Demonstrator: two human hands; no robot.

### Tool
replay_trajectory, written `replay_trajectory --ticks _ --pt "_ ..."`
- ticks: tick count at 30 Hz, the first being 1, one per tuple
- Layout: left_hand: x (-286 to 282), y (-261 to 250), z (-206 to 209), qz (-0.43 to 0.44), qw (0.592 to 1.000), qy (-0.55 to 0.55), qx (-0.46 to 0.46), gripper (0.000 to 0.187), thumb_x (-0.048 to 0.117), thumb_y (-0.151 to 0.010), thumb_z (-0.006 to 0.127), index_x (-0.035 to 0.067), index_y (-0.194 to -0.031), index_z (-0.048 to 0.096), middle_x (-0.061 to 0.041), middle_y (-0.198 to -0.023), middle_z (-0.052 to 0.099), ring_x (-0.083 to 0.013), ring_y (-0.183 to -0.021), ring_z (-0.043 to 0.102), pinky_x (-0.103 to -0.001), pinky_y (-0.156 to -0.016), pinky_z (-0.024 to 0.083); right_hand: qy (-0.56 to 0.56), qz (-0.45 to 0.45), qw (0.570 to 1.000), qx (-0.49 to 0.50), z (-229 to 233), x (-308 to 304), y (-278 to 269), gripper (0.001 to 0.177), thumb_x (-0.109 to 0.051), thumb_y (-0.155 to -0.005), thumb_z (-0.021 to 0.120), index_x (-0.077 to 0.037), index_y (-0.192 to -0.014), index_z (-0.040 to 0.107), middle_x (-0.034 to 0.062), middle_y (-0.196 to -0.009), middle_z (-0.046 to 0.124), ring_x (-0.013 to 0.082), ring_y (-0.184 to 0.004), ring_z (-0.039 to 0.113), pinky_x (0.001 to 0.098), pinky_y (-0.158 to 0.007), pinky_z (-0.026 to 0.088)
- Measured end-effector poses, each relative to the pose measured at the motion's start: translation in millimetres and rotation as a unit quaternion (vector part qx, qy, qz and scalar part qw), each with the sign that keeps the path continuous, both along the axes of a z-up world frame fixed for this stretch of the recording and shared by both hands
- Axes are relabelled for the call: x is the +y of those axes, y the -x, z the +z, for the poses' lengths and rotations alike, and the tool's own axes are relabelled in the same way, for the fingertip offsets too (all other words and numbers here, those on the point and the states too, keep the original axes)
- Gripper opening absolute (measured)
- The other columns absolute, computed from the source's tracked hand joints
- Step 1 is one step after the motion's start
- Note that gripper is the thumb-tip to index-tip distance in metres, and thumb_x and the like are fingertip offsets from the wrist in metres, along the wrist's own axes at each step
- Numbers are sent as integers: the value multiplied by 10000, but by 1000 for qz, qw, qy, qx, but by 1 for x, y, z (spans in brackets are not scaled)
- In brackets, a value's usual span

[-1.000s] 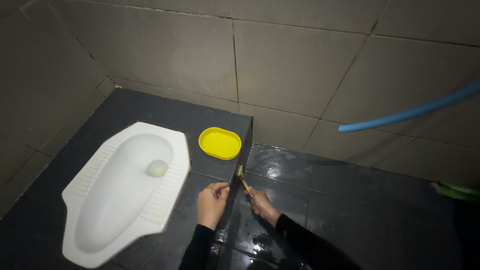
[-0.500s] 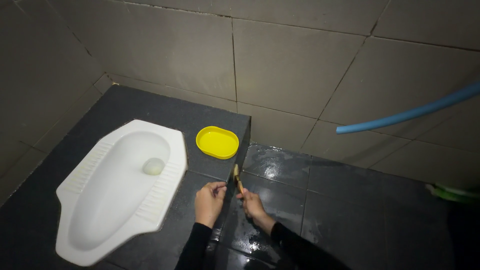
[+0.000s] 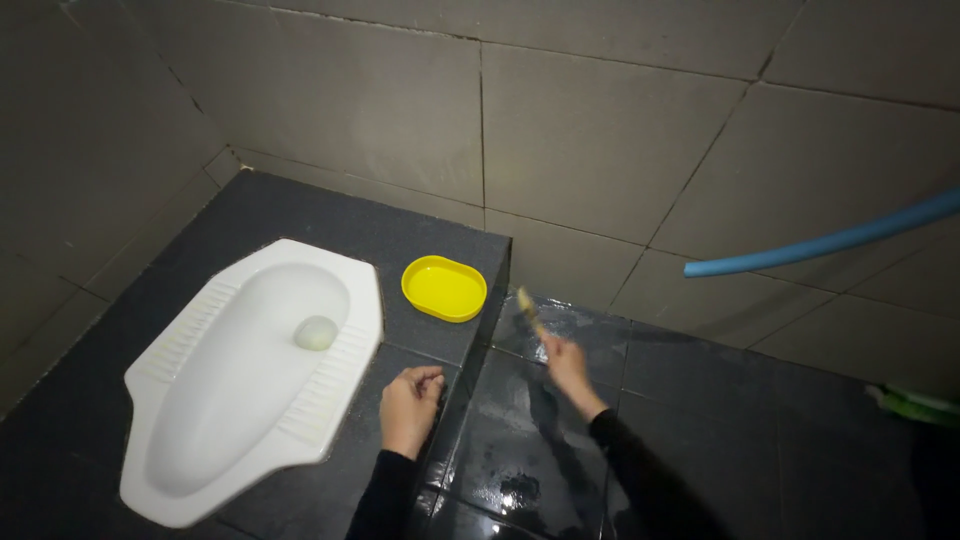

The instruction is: The recorder scrubs bathroom wall tiles and floor using a brush and cleaning solution.

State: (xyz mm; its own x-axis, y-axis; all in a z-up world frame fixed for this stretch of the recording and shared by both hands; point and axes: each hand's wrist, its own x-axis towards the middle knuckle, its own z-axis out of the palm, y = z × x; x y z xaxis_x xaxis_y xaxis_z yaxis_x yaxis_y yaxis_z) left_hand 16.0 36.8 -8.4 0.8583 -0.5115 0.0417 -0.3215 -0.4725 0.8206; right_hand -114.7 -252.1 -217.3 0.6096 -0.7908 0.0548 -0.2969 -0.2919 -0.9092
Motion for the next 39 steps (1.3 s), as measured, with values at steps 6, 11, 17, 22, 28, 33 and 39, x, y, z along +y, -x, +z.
replay_trajectory --ticks 6,11,17,22,28,33,39 --pt "6 -9 -1 28 999 -1 26 210 199 -851 735 83 -1010 808 -96 -845 773 -224 -722 756 -338 -702 576 203 39 975 83 239 32 -36 331 -350 -948 608 -92 -1138 688 206 -853 730 419 -825 702 523 -686 534" --pt "7 -7 5 32 998 8 49 218 200 -852 730 78 -1015 808 -104 -789 774 -219 -687 755 -331 -678 575 378 154 900 155 256 62 -103 199 -259 -830 737 -123 -969 778 174 -923 730 393 -786 713 514 -685 574" --pt "8 -10 6 30 999 8 30 212 202 -843 729 78 -992 814 -91 -803 776 -197 -685 756 -325 -661 576 470 162 852 165 186 53 -159 129 -114 -740 743 -43 -842 775 194 -885 730 354 -802 740 463 -711 604" --pt "12 -9 2 19 1000 7 18 209 219 -852 733 81 -989 810 -105 -827 767 -214 -681 752 -339 -662 577 445 151 857 213 189 43 -168 134 -129 -748 735 -99 -868 786 181 -879 738 350 -819 740 463 -728 608" --pt "19 -17 -3 31 999 37 -9 207 208 -846 742 74 -989 809 -110 -821 762 -216 -704 737 -337 -678 563 365 91 922 95 258 61 -99 274 -278 -887 702 -147 -1122 756 159 -970 718 391 -811 705 507 -702 568" --pt "24 -14 16 42 999 31 4 206 209 -852 740 78 -997 805 -97 -823 764 -212 -705 736 -333 -684 561 223 43 973 -33 223 82 -8 349 -279 -973 658 -97 -1266 712 164 -1023 736 312 -915 715 404 -772 552" --pt "20 -5 15 29 999 32 -9 206 208 -856 733 77 -1000 801 -94 -837 756 -220 -722 737 -336 -689 563 -75 -24 994 -73 -13 121 28 398 -301 -1009 661 -70 -1328 712 102 -1057 762 118 -914 634 287 -794 500"
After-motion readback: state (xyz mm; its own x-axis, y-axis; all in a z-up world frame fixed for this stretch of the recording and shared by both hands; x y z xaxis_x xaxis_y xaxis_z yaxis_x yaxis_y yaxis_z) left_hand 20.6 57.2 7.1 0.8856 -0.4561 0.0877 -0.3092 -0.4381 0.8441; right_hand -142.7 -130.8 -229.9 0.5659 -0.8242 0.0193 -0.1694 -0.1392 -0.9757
